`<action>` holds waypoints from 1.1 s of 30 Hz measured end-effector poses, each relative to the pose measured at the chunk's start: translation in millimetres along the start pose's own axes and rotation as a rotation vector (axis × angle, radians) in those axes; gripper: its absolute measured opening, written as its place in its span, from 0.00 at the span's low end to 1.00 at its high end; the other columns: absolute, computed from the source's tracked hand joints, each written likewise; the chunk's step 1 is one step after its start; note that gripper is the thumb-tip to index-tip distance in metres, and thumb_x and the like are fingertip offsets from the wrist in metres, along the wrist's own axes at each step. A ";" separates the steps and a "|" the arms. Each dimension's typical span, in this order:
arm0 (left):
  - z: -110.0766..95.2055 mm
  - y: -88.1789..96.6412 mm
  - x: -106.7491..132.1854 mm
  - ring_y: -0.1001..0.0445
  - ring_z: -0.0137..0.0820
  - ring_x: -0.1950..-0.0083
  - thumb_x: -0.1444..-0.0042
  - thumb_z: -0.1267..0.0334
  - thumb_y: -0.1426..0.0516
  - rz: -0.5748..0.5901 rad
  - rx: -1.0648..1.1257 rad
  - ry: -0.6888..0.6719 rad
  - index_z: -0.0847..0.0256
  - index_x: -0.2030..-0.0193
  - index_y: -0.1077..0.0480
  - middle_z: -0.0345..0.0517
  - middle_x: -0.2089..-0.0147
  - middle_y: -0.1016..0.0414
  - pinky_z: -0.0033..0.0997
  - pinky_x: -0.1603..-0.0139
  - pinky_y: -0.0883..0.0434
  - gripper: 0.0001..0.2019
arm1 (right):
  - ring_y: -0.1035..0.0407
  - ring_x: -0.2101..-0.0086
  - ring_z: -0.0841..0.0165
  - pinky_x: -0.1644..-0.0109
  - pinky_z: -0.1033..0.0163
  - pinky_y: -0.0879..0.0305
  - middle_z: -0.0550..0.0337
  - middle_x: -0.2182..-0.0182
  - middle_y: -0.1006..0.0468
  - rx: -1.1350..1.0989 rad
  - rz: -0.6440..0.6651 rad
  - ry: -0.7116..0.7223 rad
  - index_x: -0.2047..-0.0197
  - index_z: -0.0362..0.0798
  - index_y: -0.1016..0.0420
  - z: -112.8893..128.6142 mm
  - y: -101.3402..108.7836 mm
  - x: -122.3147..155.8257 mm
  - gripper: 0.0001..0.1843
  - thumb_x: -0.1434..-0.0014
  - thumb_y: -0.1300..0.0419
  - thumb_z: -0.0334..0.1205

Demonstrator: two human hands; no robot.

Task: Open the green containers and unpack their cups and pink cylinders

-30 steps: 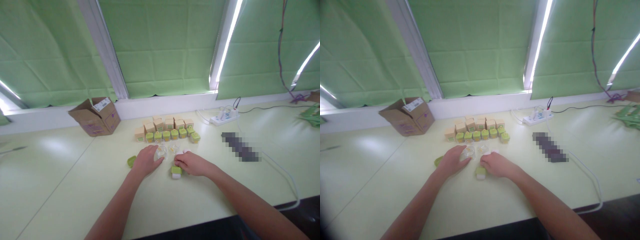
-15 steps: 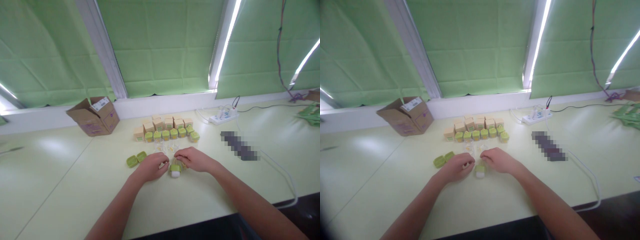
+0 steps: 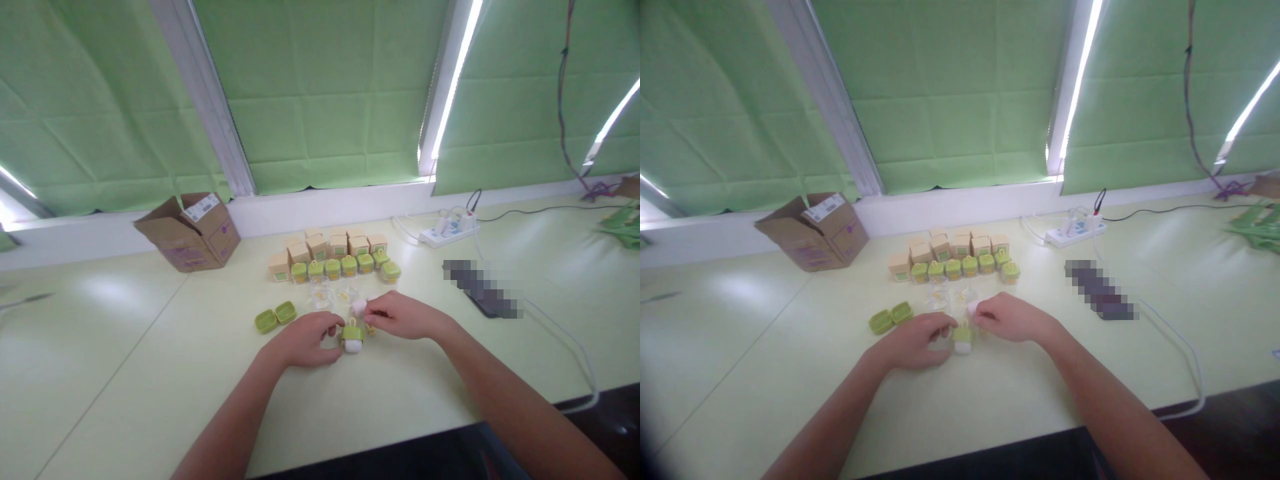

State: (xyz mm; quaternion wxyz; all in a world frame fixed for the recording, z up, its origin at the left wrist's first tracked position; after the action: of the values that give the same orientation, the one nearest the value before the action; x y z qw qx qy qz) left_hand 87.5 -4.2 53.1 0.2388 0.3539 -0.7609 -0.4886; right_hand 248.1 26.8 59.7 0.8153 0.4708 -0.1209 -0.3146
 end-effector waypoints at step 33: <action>9.1 -2.4 -7.2 0.36 0.25 0.74 0.52 0.62 0.42 -0.120 0.157 0.040 0.62 0.73 0.30 0.37 0.77 0.34 0.24 0.71 0.40 0.06 | 0.35 0.73 0.72 0.68 0.68 0.42 0.62 0.74 0.27 -0.057 -0.110 0.007 0.61 0.46 0.26 7.4 2.0 -1.6 0.11 0.40 0.45 0.43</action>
State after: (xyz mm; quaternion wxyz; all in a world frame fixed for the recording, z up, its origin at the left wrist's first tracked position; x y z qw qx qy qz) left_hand 86.3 6.0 47.1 0.1957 0.4264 -0.7693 -0.4336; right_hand 244.1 23.4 65.5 0.8103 0.4545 -0.0831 -0.3604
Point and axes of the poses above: each hand's wrist, its own x-axis away from the middle knuckle, its own y-axis out of the back of the hand, z = x × y, the point moved 6 cm from there along -x, towards the middle knuckle
